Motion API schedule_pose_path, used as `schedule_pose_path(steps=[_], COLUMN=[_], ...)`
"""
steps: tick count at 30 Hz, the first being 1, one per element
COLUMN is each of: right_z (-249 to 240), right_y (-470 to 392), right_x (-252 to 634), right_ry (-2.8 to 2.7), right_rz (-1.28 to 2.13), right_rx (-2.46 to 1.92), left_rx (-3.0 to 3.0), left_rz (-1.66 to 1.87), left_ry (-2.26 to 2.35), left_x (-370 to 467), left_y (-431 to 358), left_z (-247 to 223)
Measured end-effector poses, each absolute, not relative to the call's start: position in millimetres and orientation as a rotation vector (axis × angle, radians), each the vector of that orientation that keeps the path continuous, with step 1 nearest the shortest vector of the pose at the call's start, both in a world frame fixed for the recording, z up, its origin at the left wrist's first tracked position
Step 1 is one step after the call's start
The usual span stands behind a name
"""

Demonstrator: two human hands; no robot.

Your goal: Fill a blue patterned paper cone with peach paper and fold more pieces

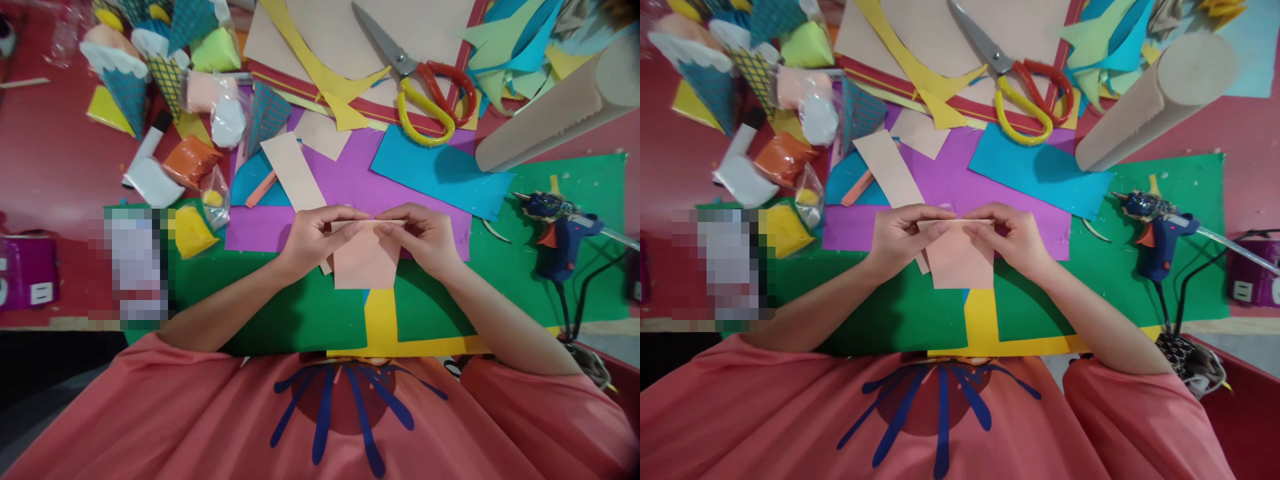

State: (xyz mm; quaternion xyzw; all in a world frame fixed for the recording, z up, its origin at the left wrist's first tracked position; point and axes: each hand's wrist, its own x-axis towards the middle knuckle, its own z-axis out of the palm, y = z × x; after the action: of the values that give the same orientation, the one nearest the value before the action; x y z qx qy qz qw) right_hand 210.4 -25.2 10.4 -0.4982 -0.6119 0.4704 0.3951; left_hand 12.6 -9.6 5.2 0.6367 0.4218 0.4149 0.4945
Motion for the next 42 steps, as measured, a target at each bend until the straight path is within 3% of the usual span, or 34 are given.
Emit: schedule_pose_path(steps=[16, 42], right_z=[8.9, 10.3], right_y=[-25.9, -23.8], right_x=[208.5, 211.7], right_ry=[-1.511, -1.448], right_rz=[1.311, 1.22], right_rx=[-1.276, -1.369], left_rx=[1.544, 1.515], left_rz=[0.949, 0.875], left_ry=[1.008, 1.129], left_x=[14.6, 9.4], left_y=[-13.4, -8.4], left_z=[4.7, 8.8])
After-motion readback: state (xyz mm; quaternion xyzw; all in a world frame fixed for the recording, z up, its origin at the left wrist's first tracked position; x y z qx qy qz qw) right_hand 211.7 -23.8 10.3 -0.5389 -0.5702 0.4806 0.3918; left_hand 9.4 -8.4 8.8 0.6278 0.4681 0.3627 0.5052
